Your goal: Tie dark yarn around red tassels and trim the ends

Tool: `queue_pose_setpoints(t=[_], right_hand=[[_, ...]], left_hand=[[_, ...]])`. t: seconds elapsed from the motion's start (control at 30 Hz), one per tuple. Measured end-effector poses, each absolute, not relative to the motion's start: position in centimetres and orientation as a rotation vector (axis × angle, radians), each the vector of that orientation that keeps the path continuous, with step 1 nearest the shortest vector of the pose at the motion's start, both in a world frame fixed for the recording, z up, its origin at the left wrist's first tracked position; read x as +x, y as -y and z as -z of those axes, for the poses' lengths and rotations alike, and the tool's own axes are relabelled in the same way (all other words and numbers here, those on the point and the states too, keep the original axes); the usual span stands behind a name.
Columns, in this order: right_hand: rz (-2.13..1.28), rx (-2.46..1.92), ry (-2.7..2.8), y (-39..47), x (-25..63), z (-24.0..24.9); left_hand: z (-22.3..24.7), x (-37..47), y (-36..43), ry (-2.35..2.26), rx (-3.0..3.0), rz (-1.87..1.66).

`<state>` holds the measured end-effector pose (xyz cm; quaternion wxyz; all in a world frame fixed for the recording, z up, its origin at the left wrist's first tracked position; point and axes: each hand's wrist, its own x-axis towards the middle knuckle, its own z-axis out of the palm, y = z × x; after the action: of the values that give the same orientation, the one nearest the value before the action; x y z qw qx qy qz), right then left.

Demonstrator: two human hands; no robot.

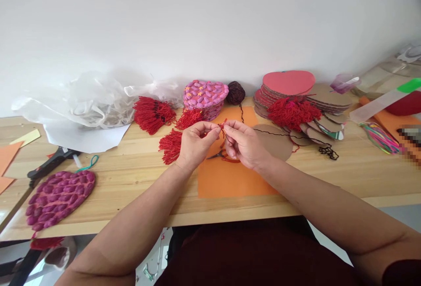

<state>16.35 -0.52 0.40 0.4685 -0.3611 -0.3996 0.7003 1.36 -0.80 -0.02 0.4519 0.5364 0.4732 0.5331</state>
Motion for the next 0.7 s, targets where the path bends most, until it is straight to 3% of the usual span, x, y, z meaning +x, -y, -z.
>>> queue_pose_setpoints(t=[0.3, 0.7], right_hand=[[-1.662, -0.947, 0.995, 0.50, 16.20, -0.30], [-1.584, -1.033, 1.051, -0.01, 16.33, 0.31]], left_hand=[[0.20, 1.04, 0.90, -1.518, 1.772, -1.388], [0.31, 0.42, 0.80, -1.567, 2.458, -1.322]])
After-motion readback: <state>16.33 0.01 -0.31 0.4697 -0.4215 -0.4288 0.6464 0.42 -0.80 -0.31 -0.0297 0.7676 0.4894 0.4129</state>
